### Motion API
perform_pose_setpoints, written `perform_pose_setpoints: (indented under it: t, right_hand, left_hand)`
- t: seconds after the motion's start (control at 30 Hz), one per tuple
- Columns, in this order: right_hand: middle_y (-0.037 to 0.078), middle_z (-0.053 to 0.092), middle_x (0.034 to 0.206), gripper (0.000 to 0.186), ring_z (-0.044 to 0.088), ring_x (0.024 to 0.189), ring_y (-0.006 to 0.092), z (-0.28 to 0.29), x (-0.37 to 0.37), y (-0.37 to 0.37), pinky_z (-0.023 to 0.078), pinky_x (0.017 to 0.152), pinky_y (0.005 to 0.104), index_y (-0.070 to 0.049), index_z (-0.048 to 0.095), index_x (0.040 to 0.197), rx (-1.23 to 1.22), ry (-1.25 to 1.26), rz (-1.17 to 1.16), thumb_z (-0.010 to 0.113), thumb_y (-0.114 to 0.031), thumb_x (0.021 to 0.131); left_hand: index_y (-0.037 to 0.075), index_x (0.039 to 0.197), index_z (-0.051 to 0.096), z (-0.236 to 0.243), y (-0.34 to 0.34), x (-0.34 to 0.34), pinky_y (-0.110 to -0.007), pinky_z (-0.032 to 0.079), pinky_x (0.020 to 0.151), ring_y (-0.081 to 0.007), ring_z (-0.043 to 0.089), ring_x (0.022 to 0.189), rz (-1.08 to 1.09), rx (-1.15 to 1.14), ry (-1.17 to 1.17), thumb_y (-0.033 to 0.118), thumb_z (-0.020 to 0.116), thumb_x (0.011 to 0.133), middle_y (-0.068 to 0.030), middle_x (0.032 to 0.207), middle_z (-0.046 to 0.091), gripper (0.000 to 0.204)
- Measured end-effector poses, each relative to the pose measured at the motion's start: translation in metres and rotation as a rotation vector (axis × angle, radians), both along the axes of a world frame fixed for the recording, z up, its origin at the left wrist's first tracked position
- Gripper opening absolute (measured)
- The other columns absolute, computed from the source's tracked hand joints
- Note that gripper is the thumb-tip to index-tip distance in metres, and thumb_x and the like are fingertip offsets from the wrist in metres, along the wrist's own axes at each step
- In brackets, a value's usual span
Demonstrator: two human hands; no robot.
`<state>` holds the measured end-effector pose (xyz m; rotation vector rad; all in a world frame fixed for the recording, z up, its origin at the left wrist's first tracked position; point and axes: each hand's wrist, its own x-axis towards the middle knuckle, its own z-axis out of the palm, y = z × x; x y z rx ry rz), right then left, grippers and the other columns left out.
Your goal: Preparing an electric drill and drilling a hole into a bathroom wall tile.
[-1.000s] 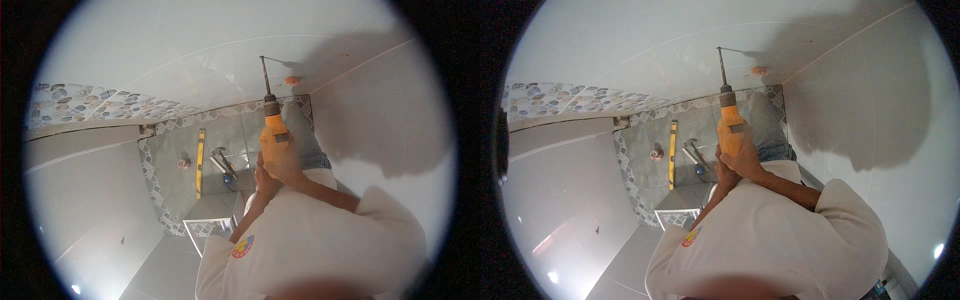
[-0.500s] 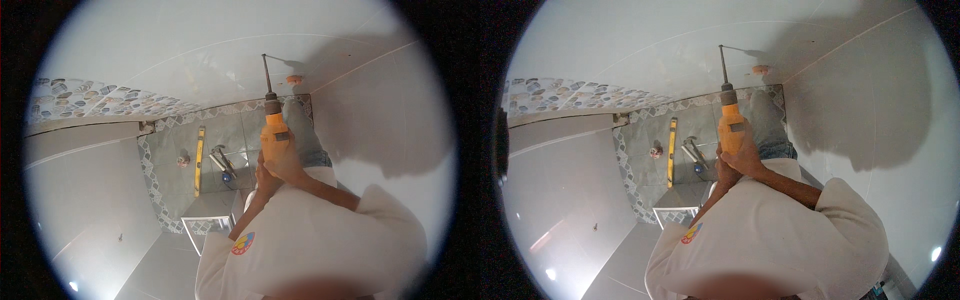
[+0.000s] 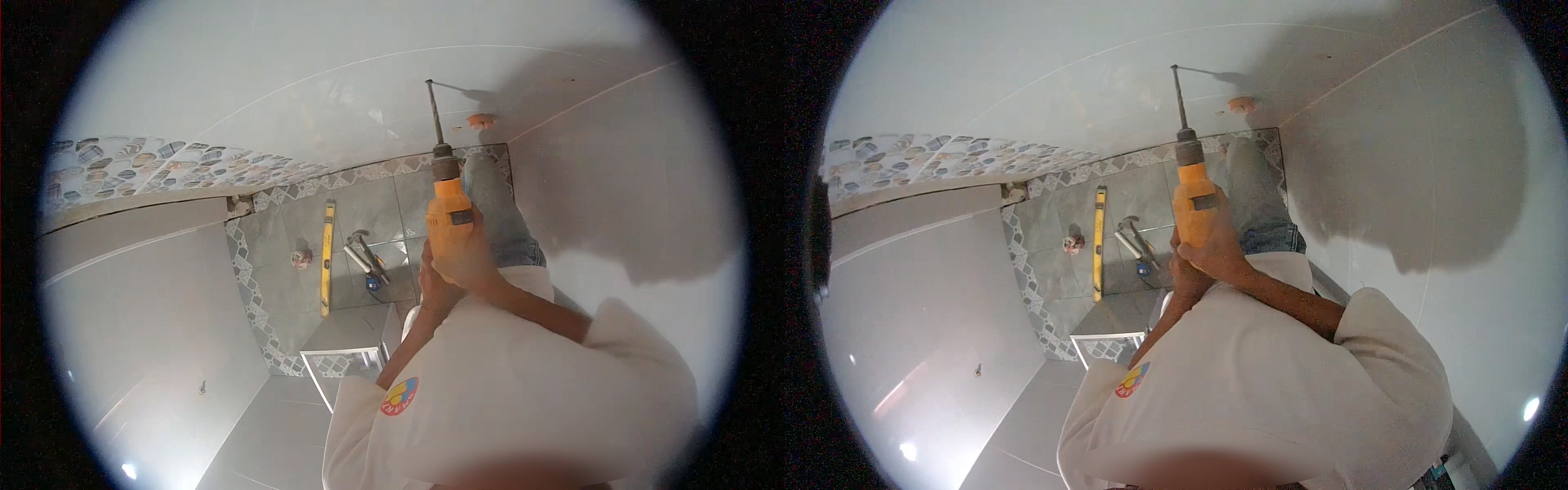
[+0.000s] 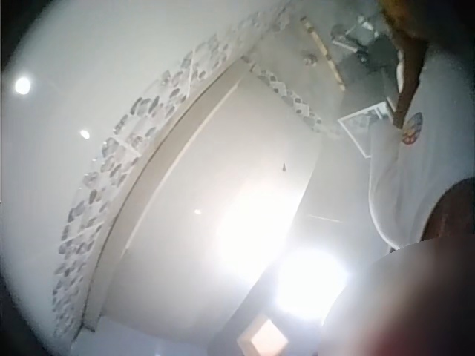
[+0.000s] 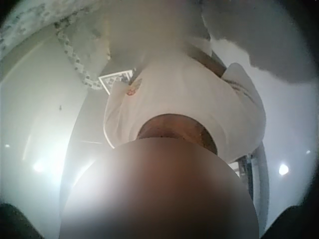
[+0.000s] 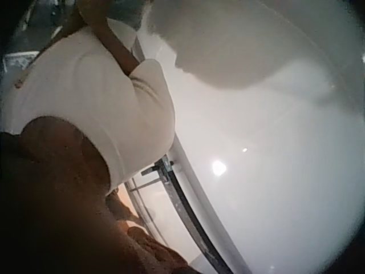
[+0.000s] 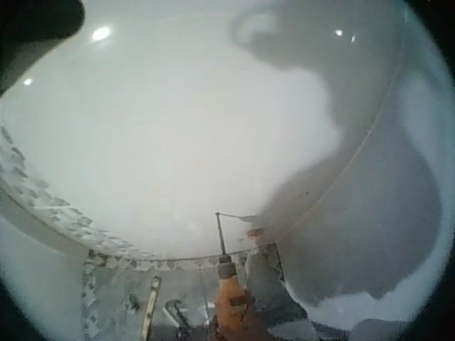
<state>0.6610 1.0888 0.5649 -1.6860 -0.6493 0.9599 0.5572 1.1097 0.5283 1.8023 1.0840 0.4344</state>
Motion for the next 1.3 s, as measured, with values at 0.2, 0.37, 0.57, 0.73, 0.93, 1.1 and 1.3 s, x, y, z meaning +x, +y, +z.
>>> perform_pose_setpoints:
  t: [0.2,0.37,0.57,0.73,0.93,1.1,1.3]
  right_hand:
    - [0.020,0.037,0.131,0.105,0.042,0.124,0.0335,-0.016,-0.002,-0.002,0.035,0.106,0.0440,-0.002,0.009,0.144,-0.028,-0.099,0.004,0.076,-0.008,0.063]
    - [0.021,0.034,0.133,0.106,0.039,0.127,0.0343,-0.019,-0.005,-0.003,0.034,0.107,0.0443,-0.001,0.009,0.144,0.008,-0.027,-0.013,0.076,-0.010,0.062]
    - [0.020,0.036,0.131,0.104,0.041,0.124,0.0341,-0.011,-0.002,-0.002,0.034,0.107,0.0442,-0.001,0.011,0.143,0.006,-0.037,-0.016,0.076,-0.010,0.063]
    - [0.020,0.038,0.131,0.104,0.043,0.124,0.0334,-0.008,0.000,0.000,0.034,0.106,0.0444,-0.002,0.012,0.143,-0.019,-0.141,0.003,0.077,-0.011,0.063]
    - [0.019,0.039,0.131,0.103,0.043,0.123,0.0330,-0.003,0.001,0.000,0.035,0.106,0.0446,-0.003,0.012,0.143,-0.032,-0.177,0.013,0.076,-0.010,0.063]
    - [0.018,0.040,0.128,0.103,0.044,0.122,0.0323,0.001,0.001,-0.002,0.037,0.105,0.0442,-0.003,0.011,0.143,0.048,0.008,-0.010,0.076,-0.007,0.063]
    - [0.016,0.043,0.126,0.105,0.049,0.117,0.0275,0.003,0.002,0.000,0.043,0.100,0.0400,-0.002,0.001,0.141,-0.042,-0.143,0.067,0.074,-0.005,0.066]
  left_hand:
    - [0.007,0.133,0.041,-0.010,0.000,-0.005,-0.045,0.049,0.086,-0.0361,0.058,0.109,-0.021,-0.026,-0.038,0.031,0.080,0.070,-0.0171,0.126,0.051,0.078]
    - [0.006,0.139,0.034,-0.017,-0.001,-0.008,-0.041,0.051,0.087,-0.0305,0.061,0.109,-0.029,0.067,0.008,0.030,0.084,0.070,-0.0166,0.124,0.056,0.089]
    - [0.005,0.138,0.031,-0.015,-0.001,-0.007,-0.044,0.051,0.087,-0.0329,0.062,0.107,-0.003,0.037,-0.021,0.031,0.084,0.069,-0.0180,0.123,0.056,0.091]
    - [0.006,0.139,0.030,-0.014,-0.002,-0.008,-0.045,0.051,0.086,-0.0337,0.061,0.108,-0.052,0.015,0.006,0.030,0.085,0.068,-0.0188,0.122,0.057,0.093]
    - [0.008,0.139,0.031,-0.009,-0.004,-0.006,-0.045,0.050,0.086,-0.0343,0.061,0.107,-0.043,0.046,0.027,0.031,0.084,0.068,-0.0178,0.121,0.057,0.092]
    - [0.008,0.139,0.030,-0.011,-0.005,-0.008,-0.045,0.050,0.085,-0.0347,0.061,0.107,-0.017,0.060,-0.098,0.032,0.085,0.067,-0.0179,0.123,0.056,0.094]
    - [0.008,0.138,0.031,-0.016,-0.004,-0.010,-0.044,0.051,0.084,-0.0351,0.062,0.104,-0.046,0.107,0.041,0.031,0.086,0.066,-0.0181,0.122,0.057,0.094]
